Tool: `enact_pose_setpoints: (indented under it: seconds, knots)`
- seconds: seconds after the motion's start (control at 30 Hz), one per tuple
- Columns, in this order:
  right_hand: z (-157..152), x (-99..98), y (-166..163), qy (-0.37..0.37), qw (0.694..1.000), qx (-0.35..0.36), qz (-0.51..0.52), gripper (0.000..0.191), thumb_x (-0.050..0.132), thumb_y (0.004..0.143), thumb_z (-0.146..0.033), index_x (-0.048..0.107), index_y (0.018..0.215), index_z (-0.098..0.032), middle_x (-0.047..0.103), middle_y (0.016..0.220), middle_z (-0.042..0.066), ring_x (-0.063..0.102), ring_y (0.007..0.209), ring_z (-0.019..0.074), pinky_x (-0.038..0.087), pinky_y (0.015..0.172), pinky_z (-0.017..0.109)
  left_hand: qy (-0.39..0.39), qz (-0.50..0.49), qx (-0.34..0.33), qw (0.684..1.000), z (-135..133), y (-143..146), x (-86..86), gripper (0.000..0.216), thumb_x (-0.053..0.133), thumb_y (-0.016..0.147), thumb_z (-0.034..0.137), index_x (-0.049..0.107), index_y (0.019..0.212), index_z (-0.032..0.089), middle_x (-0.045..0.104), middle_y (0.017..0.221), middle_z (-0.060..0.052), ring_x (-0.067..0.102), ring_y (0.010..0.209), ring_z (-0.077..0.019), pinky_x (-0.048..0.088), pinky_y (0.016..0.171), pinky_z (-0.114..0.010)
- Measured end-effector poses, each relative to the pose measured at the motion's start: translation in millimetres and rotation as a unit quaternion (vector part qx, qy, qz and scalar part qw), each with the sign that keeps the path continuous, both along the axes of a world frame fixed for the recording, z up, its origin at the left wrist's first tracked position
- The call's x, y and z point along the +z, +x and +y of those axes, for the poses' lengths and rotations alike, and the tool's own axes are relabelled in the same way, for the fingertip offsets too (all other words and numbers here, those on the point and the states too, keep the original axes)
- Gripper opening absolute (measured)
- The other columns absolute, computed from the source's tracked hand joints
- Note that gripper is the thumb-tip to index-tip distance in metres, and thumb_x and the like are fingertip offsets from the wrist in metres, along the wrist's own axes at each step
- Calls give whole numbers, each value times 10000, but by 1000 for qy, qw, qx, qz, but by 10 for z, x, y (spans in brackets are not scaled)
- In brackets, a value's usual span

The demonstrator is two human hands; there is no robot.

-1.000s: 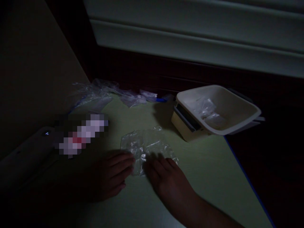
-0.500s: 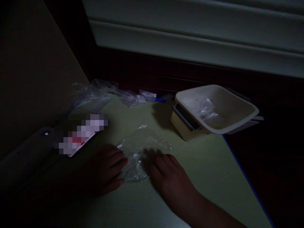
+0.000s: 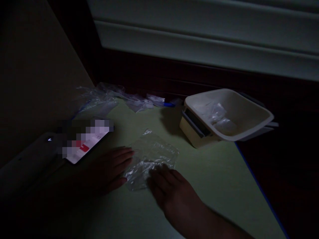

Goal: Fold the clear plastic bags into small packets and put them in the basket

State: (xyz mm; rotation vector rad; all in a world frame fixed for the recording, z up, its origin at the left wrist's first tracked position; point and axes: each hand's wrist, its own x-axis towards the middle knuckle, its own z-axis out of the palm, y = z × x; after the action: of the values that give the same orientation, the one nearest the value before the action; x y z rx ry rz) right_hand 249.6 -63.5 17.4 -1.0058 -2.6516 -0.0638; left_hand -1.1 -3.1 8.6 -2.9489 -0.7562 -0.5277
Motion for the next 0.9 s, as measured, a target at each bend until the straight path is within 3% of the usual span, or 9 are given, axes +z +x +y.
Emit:
enact_pose_setpoints:
  seconds: [0.3,0.5,0.73,0.9]
  knots:
    - [131,74,104,-39,999,-20,-21,274,584,826,-78,676,1074,-151,721,1054,99,677,919,246,560,763,388,-30,62,-62,996,-120,64,96,347,526,898,448,622,853,117,647,809,-89,554,734,-227,467,745,-400]
    - [205,65,182,-95,995,-23,31,321,576,826,-71,646,1136,-111,701,1088,141,669,932,246,566,788,384,-15,20,-27,999,-86,42,42,389,507,918,414,621,1038,62,600,1183,-172,491,1150,-311,415,960,-434]
    - [234,6,194,-116,991,-24,56,366,521,851,-81,611,1201,-139,657,1187,142,628,1044,262,529,867,414,-53,80,-26,995,-108,87,88,346,552,889,432,630,954,101,655,937,-123,588,862,-271,498,771,-435]
    - [512,64,274,-217,943,-172,184,244,484,866,-201,681,1002,-150,691,949,136,650,808,233,526,703,352,-5,-18,58,998,-13,53,7,193,470,930,219,607,997,101,628,1031,-133,565,985,-265,480,874,-424]
